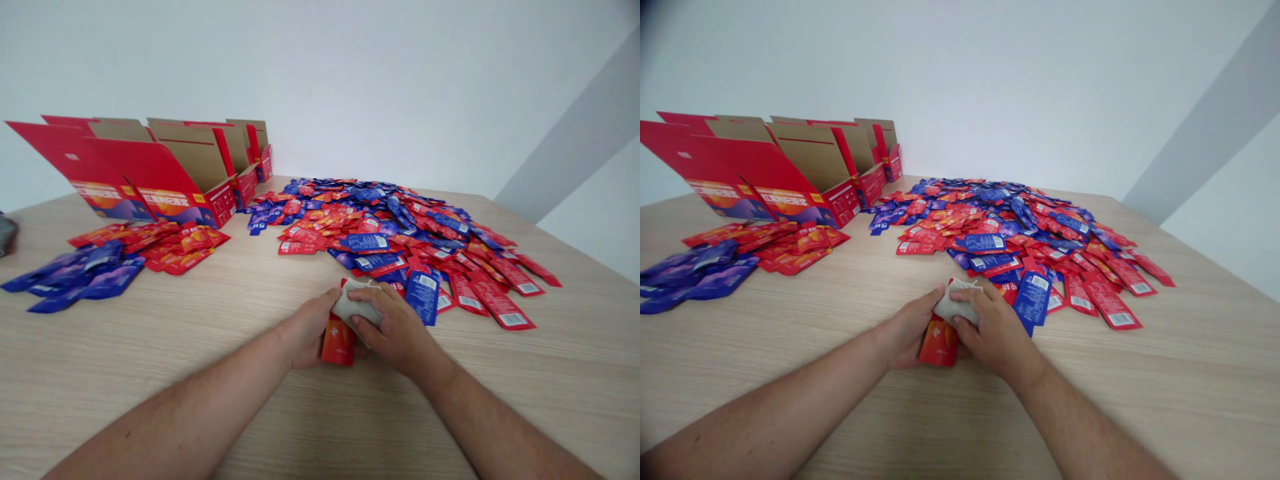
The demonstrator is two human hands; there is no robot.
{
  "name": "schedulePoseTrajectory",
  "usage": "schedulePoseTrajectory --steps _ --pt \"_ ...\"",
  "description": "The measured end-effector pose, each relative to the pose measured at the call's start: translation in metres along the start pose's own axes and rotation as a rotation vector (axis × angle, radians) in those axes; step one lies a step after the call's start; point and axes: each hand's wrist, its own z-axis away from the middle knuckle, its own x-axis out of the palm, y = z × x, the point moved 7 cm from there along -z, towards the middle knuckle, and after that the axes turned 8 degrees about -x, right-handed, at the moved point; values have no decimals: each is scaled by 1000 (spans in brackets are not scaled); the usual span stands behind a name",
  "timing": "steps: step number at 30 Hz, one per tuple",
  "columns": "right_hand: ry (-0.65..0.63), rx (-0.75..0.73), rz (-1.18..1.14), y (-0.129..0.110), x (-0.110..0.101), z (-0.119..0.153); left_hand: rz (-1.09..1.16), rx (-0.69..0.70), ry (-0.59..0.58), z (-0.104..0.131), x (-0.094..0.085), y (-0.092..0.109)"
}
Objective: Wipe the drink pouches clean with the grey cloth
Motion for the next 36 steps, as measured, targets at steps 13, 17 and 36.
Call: schedulePoseTrajectory --steps 13,17,36 --pt "-149 -7 30 -10 1 0 98 103 113 0 -4 7" --pt "-117 -9 49 -12 0 0 97 177 148 -2 -10 10" --pt "-165 -99 73 -22 0 1 135 104 82 2 -3 10"
